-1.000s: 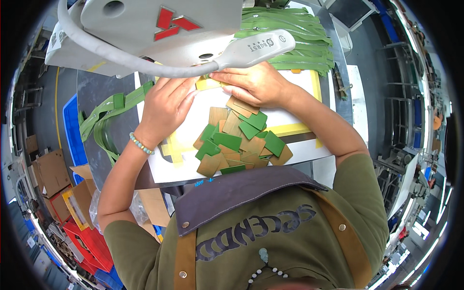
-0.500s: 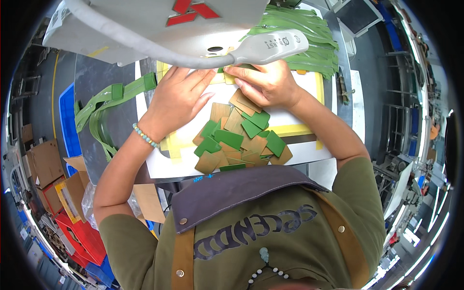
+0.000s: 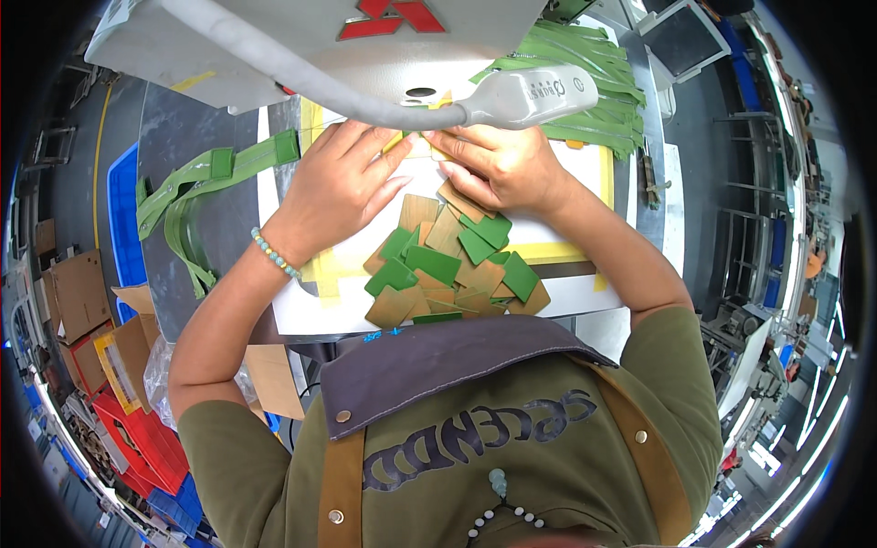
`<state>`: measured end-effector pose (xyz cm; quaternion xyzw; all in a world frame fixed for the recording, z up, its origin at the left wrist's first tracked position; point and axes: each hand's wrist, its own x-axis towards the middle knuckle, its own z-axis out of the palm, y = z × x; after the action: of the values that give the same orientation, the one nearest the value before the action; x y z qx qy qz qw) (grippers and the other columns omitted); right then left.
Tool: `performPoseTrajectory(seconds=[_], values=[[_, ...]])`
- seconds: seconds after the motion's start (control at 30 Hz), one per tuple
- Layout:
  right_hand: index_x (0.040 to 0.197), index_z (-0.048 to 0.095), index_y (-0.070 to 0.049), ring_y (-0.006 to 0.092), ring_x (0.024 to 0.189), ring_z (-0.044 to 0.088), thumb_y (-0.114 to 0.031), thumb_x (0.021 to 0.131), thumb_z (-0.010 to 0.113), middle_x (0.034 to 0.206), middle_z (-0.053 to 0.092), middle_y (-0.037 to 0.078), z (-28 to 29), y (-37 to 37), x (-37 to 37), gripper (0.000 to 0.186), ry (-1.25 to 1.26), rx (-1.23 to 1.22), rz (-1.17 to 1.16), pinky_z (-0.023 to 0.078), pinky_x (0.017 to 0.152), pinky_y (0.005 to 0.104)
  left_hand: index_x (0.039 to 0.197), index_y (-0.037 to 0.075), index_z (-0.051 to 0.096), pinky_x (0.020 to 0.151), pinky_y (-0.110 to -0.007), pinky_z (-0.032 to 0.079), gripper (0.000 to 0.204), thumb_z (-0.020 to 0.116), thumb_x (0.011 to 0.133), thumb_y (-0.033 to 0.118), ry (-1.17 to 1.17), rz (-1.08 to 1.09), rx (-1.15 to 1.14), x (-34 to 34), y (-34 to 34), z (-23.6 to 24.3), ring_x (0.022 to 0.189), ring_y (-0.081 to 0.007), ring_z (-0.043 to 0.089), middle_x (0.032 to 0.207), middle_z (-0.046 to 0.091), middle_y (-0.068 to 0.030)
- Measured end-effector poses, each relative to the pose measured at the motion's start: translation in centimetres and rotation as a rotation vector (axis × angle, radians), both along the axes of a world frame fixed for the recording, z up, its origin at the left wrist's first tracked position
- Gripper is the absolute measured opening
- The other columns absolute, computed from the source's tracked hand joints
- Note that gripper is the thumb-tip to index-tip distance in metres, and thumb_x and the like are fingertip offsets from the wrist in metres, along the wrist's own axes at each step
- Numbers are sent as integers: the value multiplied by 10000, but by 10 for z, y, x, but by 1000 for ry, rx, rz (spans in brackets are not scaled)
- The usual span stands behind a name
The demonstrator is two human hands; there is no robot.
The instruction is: The recorder is sewing small leather patches onto green straps using an industrial sewing machine.
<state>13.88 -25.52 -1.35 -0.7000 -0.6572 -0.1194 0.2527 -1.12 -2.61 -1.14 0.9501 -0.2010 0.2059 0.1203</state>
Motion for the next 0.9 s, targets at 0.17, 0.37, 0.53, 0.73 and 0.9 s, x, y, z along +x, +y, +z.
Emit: performPoseTrajectory(seconds=[0.17, 0.37, 0.53, 0.73, 0.9], values=[[1128, 805, -30, 256, 1116, 692, -225, 820, 791, 1159, 763, 75, 0, -1, -1, 365, 14, 7, 0, 537, 980, 412, 1188, 11, 771, 982, -432, 551, 359, 801, 881, 195, -3, 2, -39, -1, 0, -3, 1233, -327, 612, 1272, 698, -132], [1184, 780, -28, 297, 1162, 669, -281, 821, 808, 1216, 745, 92, 1, -2, -2, 444, 105, -35, -19, 511, 1022, 445, 1228, 14, 758, 1034, -451, 529, 382, 796, 894, 194, 47, 0, -77, 3, 0, 1, 1253, -331, 601, 1343, 673, -140], [1196, 777, -44, 317, 1172, 653, -319, 846, 805, 1231, 735, 94, -1, 4, 1, 446, 85, -6, 8, 495, 1031, 460, 1252, 14, 747, 1100, -468, 479, 394, 787, 908, 202, 51, 27, -77, 1, 0, 0, 1276, -324, 591, 1406, 651, -138], [1171, 772, -49, 309, 1172, 654, -329, 843, 812, 1200, 735, 93, 3, 1, -2, 433, 123, -51, -20, 491, 1028, 461, 1317, 46, 729, 1005, -454, 503, 431, 781, 906, 167, 63, 13, -66, 4, -1, -1, 1166, -335, 645, 1346, 685, -144], [1160, 769, -55, 316, 1156, 659, -339, 890, 792, 1183, 733, 95, 2, 4, 0, 393, 137, -31, -4, 485, 1029, 463, 1347, 22, 703, 1036, -443, 510, 454, 759, 913, 146, 98, -46, -11, 2, 11, -1, 1222, -317, 649, 1412, 678, -120]])
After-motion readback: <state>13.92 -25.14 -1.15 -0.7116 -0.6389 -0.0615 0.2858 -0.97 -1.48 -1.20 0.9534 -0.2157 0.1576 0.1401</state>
